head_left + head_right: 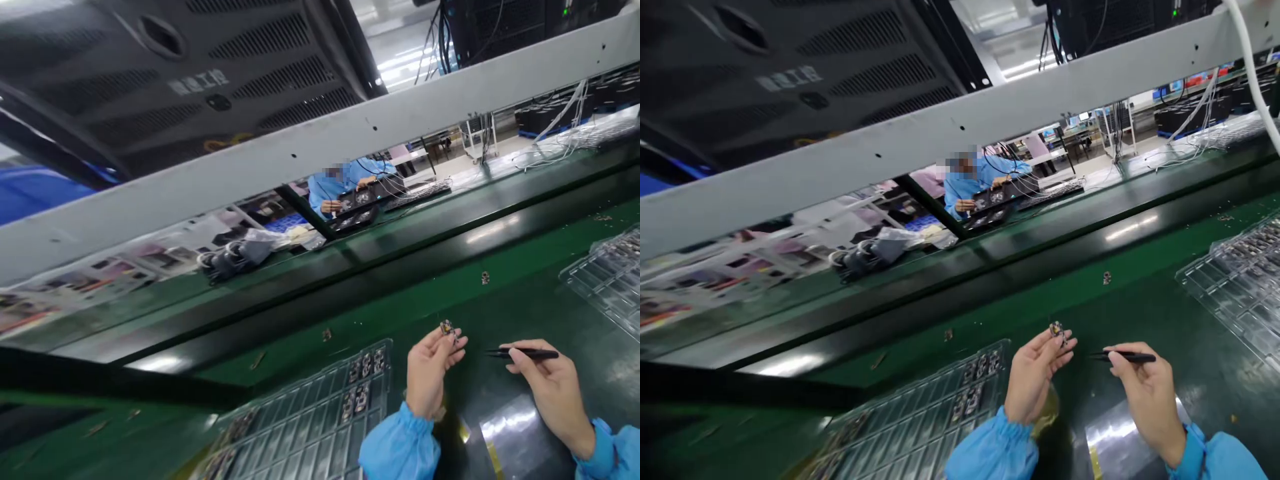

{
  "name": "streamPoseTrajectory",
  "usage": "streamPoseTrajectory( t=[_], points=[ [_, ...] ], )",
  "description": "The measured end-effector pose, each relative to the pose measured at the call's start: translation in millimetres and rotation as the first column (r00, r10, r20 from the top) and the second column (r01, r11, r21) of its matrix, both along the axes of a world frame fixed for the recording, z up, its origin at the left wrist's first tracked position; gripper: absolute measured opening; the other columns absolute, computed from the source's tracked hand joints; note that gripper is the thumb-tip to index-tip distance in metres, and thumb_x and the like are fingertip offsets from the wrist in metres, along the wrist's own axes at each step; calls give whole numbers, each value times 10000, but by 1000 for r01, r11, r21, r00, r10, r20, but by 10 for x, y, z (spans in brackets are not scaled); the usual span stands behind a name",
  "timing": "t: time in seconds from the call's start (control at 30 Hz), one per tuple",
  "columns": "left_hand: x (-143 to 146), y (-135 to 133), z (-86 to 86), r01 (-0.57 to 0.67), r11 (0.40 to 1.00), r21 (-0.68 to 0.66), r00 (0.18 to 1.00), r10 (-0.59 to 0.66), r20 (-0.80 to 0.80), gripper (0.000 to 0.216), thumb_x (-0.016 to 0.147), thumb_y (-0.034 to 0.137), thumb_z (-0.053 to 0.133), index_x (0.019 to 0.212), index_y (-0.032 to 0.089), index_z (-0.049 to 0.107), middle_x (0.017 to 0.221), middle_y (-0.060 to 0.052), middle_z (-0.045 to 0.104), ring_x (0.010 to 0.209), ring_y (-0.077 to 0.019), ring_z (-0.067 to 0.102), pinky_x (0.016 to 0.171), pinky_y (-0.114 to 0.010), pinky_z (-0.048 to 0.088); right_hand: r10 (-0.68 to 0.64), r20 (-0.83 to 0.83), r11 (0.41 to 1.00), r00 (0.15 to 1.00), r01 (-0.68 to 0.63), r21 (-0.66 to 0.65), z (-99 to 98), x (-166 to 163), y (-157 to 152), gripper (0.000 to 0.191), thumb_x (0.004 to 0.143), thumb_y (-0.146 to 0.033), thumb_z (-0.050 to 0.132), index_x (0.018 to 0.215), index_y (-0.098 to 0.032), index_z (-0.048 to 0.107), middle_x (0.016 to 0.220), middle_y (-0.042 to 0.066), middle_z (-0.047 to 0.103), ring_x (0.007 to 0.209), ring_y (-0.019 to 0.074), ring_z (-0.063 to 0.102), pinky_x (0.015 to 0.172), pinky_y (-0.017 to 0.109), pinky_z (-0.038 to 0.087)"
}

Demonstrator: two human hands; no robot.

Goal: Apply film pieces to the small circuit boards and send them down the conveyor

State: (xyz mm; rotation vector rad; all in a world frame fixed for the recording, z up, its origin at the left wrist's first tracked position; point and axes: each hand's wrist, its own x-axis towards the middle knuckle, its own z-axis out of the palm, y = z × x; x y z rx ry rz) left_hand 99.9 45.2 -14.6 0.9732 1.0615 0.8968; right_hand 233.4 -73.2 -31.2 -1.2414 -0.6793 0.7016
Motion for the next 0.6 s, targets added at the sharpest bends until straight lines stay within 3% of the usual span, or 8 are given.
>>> streamPoseTrajectory(
  t=[0.13,0.6],
  points=[
    [14,-230,3,20,999,-43,1000,-20,0,356,614,243,732,915,95,611,930,-139,673,767,-219,661,579,-243,531,19,-4,1000,1000,-19,-6,34,-32,-3,222,775,-355,611,847,-151,661,872,88,676,735,217,640,635,315,556],
    [33,-497,-1,111,987,-118,993,-106,41,373,608,255,738,935,108,636,871,-121,693,800,-224,655,624,-248,526,100,-42,993,994,-97,65,60,-101,-1,175,773,-303,620,884,-178,673,880,76,681,783,221,644,692,331,549]
  ],
)
